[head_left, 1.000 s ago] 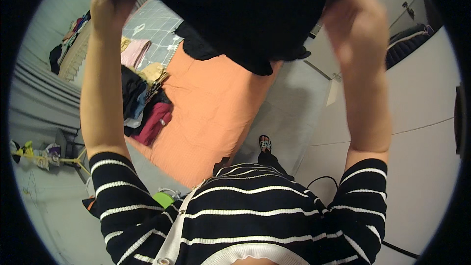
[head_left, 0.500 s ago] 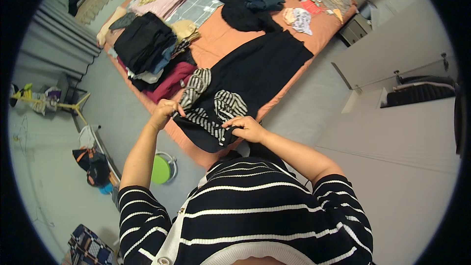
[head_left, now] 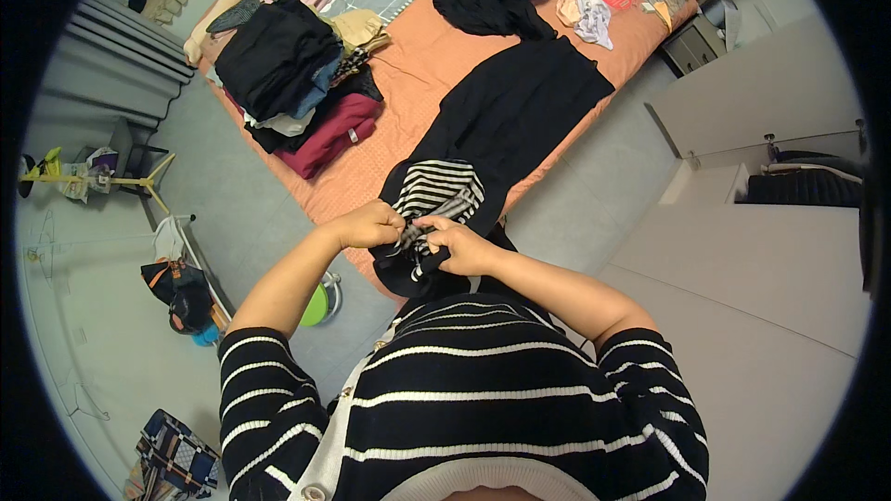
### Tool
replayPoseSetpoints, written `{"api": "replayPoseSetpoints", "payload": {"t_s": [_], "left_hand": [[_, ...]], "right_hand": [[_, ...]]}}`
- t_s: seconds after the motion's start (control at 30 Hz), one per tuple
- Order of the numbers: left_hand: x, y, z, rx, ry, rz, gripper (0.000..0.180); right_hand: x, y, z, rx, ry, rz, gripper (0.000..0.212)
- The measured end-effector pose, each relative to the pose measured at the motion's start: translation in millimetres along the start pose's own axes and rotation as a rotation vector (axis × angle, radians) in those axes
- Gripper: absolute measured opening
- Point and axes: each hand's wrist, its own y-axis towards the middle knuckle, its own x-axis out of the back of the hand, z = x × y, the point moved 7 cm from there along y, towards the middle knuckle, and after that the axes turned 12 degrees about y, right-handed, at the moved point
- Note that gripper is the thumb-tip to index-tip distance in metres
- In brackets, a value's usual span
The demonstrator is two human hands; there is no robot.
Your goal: The person folds various clothing items, including a striped shirt, jeans, and black pants, on a bed. They then open a wardrobe and place the folded clothes inside.
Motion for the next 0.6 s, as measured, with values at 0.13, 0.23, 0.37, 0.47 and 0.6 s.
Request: {"api": "replayPoseSetpoints", "payload": {"t_s": [0.13, 0.23, 0.37, 0.47, 0.6], "left_hand": [[14, 6, -18, -0.121, -0.037, -0.295, 0.016], [23, 0, -20, -0.195, -0.033, -0.586, 0.019], [19, -17, -10, -0.219, -0.14, -0.838, 0.033], [19, -40, 11, -0.198, -0.425, -1.025, 0.061], [-19, -59, 128, 0.231, -1.183, -1.04, 0.062]], "right_hand": [[1, 8, -4, 0.03, 0.019, -0.15, 0.027], [9, 21, -6, -0.12, 0.109, -0.445, 0.024], [20, 32, -1, -0.087, 0.02, -0.61, 0.022], [15, 44, 2, -0.074, 0.089, -0.606, 0.031], [-20, 79, 12, 0.03, 0.156, -0.558, 0.025]]}}
